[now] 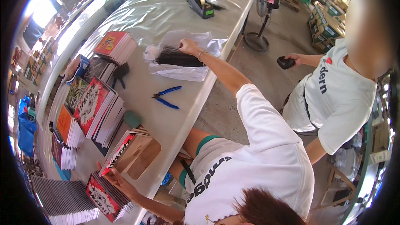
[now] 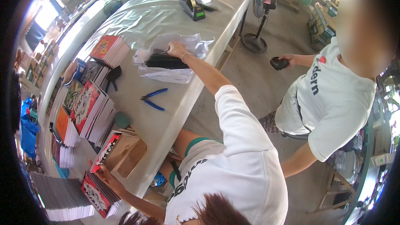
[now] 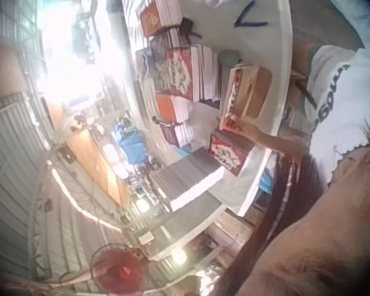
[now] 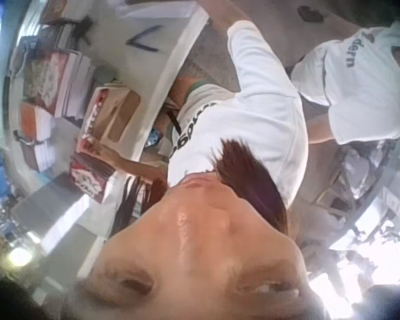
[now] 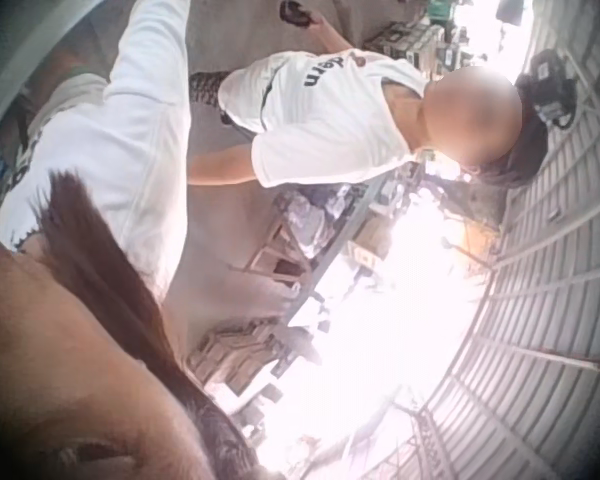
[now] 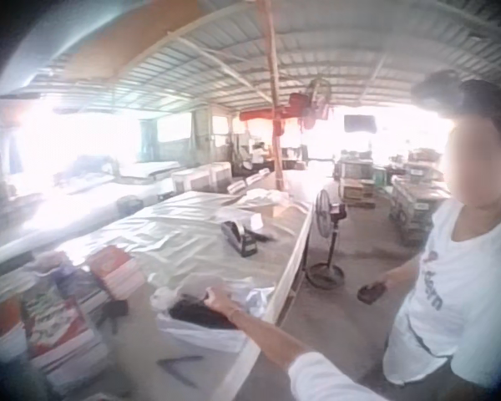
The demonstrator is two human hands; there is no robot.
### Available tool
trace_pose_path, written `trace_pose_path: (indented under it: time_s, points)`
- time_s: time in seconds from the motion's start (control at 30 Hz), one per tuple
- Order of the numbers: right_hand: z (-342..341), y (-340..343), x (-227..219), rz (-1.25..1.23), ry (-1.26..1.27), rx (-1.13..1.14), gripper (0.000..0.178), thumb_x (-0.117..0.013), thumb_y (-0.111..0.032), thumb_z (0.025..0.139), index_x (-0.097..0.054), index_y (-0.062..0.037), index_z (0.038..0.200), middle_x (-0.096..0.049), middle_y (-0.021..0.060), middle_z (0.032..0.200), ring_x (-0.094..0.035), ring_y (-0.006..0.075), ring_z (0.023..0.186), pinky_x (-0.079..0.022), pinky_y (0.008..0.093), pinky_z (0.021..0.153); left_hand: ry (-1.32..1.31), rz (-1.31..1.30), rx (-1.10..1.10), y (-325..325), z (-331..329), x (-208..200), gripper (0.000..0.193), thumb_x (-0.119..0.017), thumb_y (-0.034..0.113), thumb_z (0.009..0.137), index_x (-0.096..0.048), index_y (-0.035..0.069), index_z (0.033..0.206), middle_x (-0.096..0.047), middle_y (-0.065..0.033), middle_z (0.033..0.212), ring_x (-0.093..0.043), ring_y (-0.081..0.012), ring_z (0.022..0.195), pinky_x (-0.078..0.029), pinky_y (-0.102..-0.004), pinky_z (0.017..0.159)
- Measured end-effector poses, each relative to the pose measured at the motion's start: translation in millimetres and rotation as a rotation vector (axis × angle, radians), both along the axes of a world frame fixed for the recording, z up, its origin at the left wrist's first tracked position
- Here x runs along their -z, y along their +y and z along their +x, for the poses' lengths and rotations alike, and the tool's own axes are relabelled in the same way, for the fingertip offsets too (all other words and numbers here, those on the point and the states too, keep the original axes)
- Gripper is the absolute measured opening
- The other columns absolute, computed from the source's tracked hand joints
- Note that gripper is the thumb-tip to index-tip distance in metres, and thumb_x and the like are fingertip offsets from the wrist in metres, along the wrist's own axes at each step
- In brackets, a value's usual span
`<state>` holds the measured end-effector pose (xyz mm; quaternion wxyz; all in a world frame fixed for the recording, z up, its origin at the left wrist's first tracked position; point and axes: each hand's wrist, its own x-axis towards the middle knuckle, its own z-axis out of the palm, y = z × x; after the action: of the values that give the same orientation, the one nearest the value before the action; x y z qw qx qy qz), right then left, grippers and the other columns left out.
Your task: The person assembles notebooks by threading a spiral coil through prepunched holes, using a pair of pliers to cut and secure the ends of the wire.
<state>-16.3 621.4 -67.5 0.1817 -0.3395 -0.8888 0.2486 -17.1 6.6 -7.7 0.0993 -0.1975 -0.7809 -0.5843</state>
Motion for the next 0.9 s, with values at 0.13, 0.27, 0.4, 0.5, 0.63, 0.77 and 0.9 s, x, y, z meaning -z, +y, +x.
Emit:
trace_pose_path:
  time_s: [0.13,0.27,0.4,0.5,0.63,0.77,0.9]
  points:
    - [-3.8,-21.6,-16.5,0.007,0.165,0.028,0.025,-0.077,-0.027,0.068,-0.073,-0.0073,0.083,-0.071,0.0145,0.086,-0.068,0.0295,0.086,-0.052,0.0394,0.079,0.064,-0.032,-0.099,3.4,12.9,-7.5,0.061,-0.052,0.036,0.099,-0.031,0.006,0.148,-0.042,-0.0156,0.141,-0.043,-0.0237,0.127,-0.032,-0.0377,0.108]
    - [-9.5,-20.3,-19.4,-0.037,0.082,-0.079,0.030,-0.080,-0.028,0.065,-0.072,-0.0060,0.084,-0.070,0.0158,0.089,-0.067,0.0303,0.090,-0.051,0.0389,0.079,0.208,-0.042,-0.324,1.1,6.4,0.0,0.060,-0.051,0.037,0.099,-0.033,0.005,0.146,-0.038,-0.0186,0.146,-0.039,-0.0292,0.133,-0.032,-0.0418,0.109]
    - [-5.5,-11.4,7.5,0.104,0.062,-0.099,0.031,-0.081,-0.027,0.065,-0.069,-0.0024,0.079,-0.069,0.0190,0.089,-0.066,0.0340,0.091,-0.051,0.0412,0.080,0.395,0.040,-0.494,10.7,3.5,6.6,0.058,-0.055,0.034,0.098,-0.037,0.003,0.143,-0.037,-0.0212,0.144,-0.040,-0.0321,0.132,-0.034,-0.0438,0.109]
    - [-8.9,-6.2,14.2,0.208,0.219,0.011,0.025,-0.078,-0.024,0.069,-0.069,-0.0026,0.078,-0.068,0.0207,0.092,-0.065,0.0369,0.093,-0.051,0.0425,0.083,0.559,-0.079,-0.617,16.7,8.8,-7.0,0.049,-0.059,0.030,0.096,-0.047,-0.002,0.132,-0.045,-0.0217,0.133,-0.047,-0.0339,0.122,-0.040,-0.0455,0.103]
    - [-16.1,-24.0,14.3,0.096,0.071,0.002,0.015,-0.067,-0.014,0.076,-0.068,-0.0002,0.083,-0.066,0.0235,0.101,-0.062,0.0395,0.100,-0.050,0.0453,0.088,0.690,0.074,-0.596,48.1,33.0,-31.9,0.057,-0.064,0.034,0.092,-0.047,-0.005,0.129,-0.051,-0.0259,0.122,-0.051,-0.0389,0.110,-0.041,-0.0503,0.092]
    - [1.0,-10.1,-2.4,0.168,0.062,-0.064,0.016,-0.064,-0.014,0.078,-0.068,-0.0010,0.088,-0.065,0.0246,0.100,-0.061,0.0403,0.102,-0.049,0.0461,0.090,0.856,-0.081,-0.671,35.6,11.0,-5.0,0.056,-0.068,0.031,0.090,-0.044,0.000,0.131,-0.042,-0.0286,0.131,-0.044,-0.0440,0.117,-0.035,-0.0594,0.093]
    - [5.0,-39.1,-22.7,0.479,0.331,-0.015,0.012,-0.060,-0.012,0.080,-0.069,-0.0046,0.084,-0.065,0.0206,0.094,-0.063,0.0370,0.097,-0.049,0.0447,0.085,0.889,-0.263,-0.568,46.3,25.4,2.3,0.040,-0.052,0.030,0.099,-0.050,0.000,0.124,-0.047,-0.0205,0.122,-0.042,-0.0410,0.119,-0.030,-0.0595,0.098]
